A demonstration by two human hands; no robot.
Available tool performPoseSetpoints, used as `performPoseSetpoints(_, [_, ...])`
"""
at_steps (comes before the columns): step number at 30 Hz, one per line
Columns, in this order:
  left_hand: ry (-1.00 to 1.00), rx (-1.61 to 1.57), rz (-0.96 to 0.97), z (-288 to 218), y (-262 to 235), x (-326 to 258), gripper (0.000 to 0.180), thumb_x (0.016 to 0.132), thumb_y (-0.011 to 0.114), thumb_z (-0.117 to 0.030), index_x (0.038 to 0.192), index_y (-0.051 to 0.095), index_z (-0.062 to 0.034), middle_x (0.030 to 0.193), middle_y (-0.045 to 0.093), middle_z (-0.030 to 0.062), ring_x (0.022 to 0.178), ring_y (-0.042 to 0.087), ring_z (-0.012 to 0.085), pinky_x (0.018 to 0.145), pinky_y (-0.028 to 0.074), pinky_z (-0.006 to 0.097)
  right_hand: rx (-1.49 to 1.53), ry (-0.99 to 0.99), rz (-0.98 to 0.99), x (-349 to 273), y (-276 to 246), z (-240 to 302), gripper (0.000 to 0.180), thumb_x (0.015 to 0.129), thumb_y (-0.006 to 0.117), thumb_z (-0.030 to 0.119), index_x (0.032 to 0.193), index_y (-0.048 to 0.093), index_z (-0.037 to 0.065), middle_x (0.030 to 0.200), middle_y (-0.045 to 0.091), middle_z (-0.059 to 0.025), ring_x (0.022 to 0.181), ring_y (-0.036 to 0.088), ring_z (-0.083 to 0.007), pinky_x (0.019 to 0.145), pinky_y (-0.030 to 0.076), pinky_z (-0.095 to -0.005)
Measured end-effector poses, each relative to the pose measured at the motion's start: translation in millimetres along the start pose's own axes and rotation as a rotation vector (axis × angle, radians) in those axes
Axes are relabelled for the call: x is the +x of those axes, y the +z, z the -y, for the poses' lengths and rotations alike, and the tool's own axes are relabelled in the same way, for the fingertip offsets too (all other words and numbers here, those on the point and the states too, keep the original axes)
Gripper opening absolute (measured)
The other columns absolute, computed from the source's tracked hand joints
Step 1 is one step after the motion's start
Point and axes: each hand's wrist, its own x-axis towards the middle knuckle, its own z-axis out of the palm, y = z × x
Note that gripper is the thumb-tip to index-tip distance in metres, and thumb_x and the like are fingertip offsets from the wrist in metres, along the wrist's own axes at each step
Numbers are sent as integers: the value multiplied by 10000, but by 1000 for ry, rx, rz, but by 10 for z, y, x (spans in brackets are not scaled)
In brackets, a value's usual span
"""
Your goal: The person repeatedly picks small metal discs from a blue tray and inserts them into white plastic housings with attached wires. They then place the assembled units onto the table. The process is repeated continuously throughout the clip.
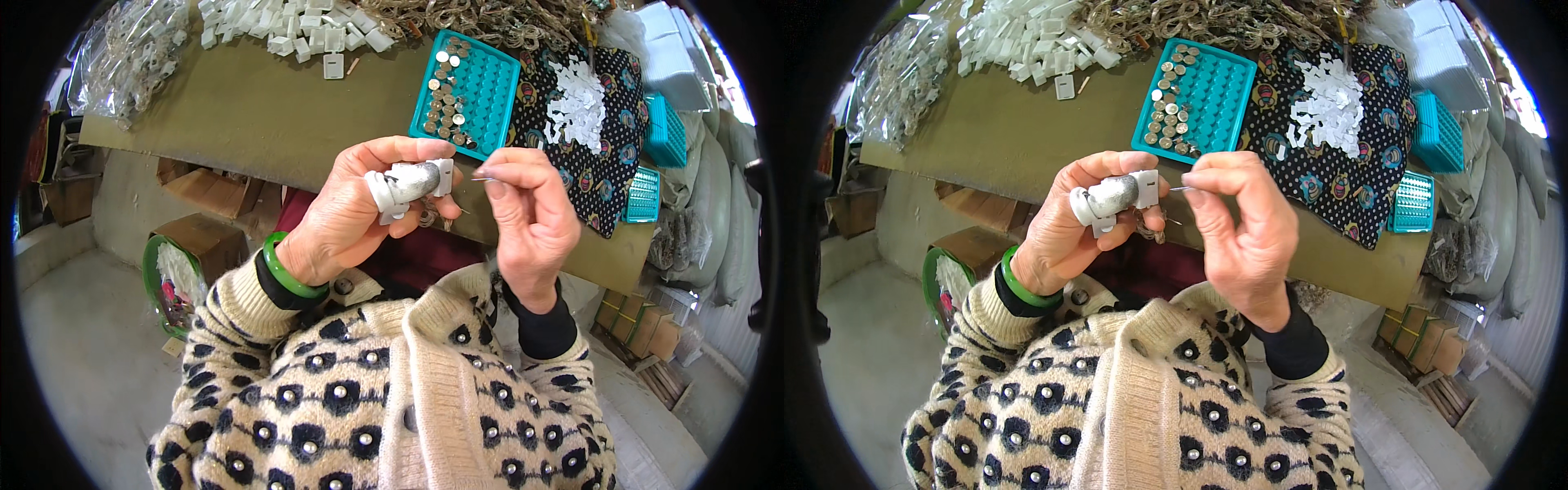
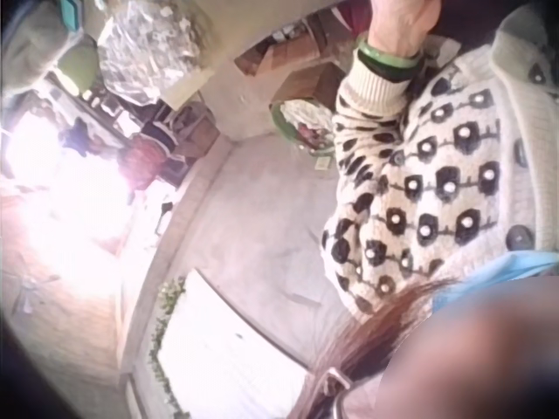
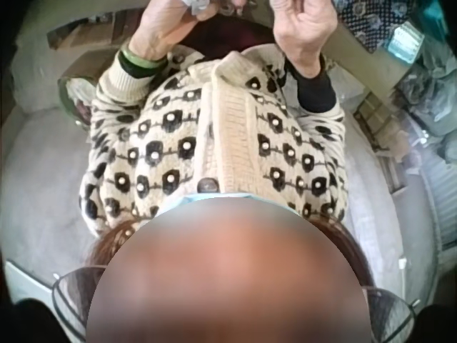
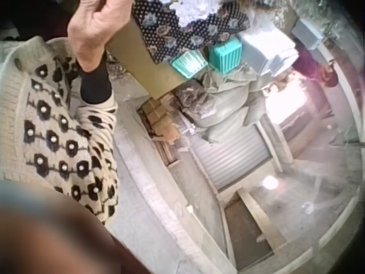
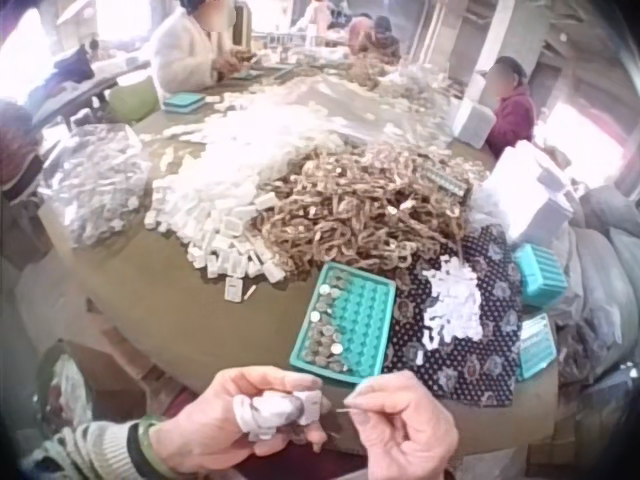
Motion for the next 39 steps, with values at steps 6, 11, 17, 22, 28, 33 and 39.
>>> performPoseSetpoints(6, [8,-69,-37,-19,1,-42,283,932,644,-127,1195,623,-25,1001,678,158,801,708,238,439,424,192,-21,-89,-57,62,267,0,101,865,659,-57,937,616,-1,927,629,-110,802,613,-202,729,500,-282])
performPoseSetpoints(11, [-17,-125,-46,-51,4,-64,263,931,647,-117,1172,625,-16,987,686,157,770,716,233,428,435,213,-128,-149,-46,81,310,24,94,868,656,-56,933,613,-2,905,628,-111,782,610,-204,704,502,-286])
performPoseSetpoints(17, [8,-148,-58,-91,-4,-92,262,916,665,-103,1157,627,-8,966,686,146,757,712,214,432,446,215,-119,-153,-49,107,364,54,92,862,656,-60,925,617,-4,884,626,-112,774,607,-205,691,501,-287])
performPoseSetpoints(22, [9,-151,-57,-93,-33,-108,227,921,654,-82,1134,636,-6,928,678,123,708,691,176,430,441,209,-155,-155,-36,85,413,74,89,866,650,-60,931,617,-10,914,628,-117,809,609,-196,707,505,-289])
performPoseSetpoints(28, [50,8,-85,-99,-29,-134,239,951,626,-159,1142,632,-14,883,675,116,624,629,126,416,392,193,-80,-91,14,100,411,79,134,828,644,-93,923,605,-8,916,623,-128,795,614,-208,726,504,-285])
performPoseSetpoints(33, [67,14,-103,-100,20,-142,178,945,619,-94,1105,643,-20,875,664,120,593,600,119,434,398,202,-60,-96,62,138,374,110,150,779,602,-90,892,559,-1,890,596,-146,786,606,-249,733,509,-319])
performPoseSetpoints(39, [84,105,-133,-17,13,-171,149,953,602,-82,1082,645,-21,859,661,101,570,563,111,448,390,205,-256,-229,121,134,346,121,199,750,589,-123,905,551,-5,883,598,-155,769,613,-273,699,514,-336])
